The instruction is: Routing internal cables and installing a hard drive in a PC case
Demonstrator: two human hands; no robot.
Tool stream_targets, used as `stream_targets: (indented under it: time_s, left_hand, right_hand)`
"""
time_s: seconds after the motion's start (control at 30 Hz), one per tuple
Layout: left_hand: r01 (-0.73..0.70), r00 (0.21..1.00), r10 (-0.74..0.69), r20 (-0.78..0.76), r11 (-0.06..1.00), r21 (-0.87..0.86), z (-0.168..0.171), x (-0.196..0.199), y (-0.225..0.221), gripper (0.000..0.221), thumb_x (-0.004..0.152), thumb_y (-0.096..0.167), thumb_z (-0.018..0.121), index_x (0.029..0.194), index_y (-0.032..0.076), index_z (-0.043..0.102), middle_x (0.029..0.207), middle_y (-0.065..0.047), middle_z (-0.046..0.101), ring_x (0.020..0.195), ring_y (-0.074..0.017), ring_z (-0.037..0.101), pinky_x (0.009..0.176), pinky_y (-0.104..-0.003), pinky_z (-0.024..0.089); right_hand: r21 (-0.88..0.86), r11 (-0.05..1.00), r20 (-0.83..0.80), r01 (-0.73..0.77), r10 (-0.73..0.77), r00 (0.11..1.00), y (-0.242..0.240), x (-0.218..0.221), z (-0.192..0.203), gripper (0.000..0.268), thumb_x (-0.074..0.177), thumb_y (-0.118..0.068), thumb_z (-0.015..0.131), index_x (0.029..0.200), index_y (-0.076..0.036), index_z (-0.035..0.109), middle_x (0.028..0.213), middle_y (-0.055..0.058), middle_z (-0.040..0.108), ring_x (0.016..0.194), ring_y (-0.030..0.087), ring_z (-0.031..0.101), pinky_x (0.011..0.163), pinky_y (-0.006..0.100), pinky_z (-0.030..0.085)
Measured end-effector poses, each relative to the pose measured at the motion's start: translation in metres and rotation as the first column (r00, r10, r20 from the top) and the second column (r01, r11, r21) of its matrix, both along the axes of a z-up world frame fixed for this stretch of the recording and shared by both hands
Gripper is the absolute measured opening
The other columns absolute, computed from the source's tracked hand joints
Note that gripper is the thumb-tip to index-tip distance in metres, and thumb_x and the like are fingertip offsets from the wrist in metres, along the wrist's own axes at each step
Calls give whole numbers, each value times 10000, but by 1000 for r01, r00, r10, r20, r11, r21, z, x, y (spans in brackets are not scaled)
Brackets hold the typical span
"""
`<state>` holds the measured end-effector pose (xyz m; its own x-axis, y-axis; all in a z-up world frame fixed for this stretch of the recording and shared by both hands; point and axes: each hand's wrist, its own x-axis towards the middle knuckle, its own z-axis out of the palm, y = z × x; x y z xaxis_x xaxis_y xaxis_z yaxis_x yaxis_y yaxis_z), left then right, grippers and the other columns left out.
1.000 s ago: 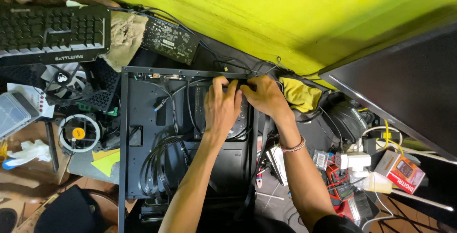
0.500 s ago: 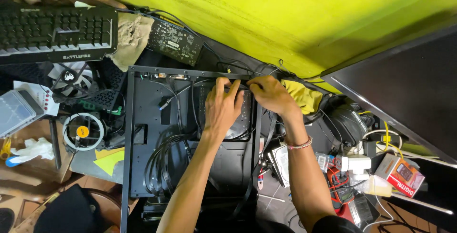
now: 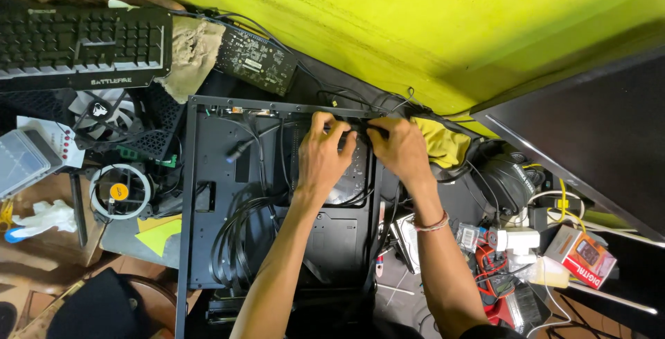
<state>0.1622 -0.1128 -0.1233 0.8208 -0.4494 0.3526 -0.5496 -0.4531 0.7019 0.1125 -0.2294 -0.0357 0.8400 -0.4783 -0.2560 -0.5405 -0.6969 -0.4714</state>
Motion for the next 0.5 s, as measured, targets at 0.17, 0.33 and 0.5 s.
stream_targets:
  time_s: [0.17,0.33,0.5]
  left_hand:
    - [49,999,-49,10,998,-25,8,3,7,93,778,190,603,850,137,574,896,-20,449,740,-241,607,620,-321,510]
    - [51,998,-52,45,999,7,1,2,6,182,798,191,581,979,169,577,923,-24,481,791,-232,609,633,-315,512]
    - [50,997,-53,59,998,43,7,2,7,214,788,200,589,995,142,591,928,-39,466,770,-242,602,625,-337,508]
  right_hand:
    - [145,989,174,-32,6,985,-2,1,9,200,732,-109,573,898,-138,681,826,94,660,825,306,613,713,409,483]
    - [10,998,123,-62,60,991,1,-2,-5,193,722,-127,601,898,-129,680,807,90,660,797,310,615,698,421,492]
    - [-31,996,54,-80,82,995,3,-2,5,194,735,-131,594,910,-124,679,799,101,662,786,321,620,685,429,494]
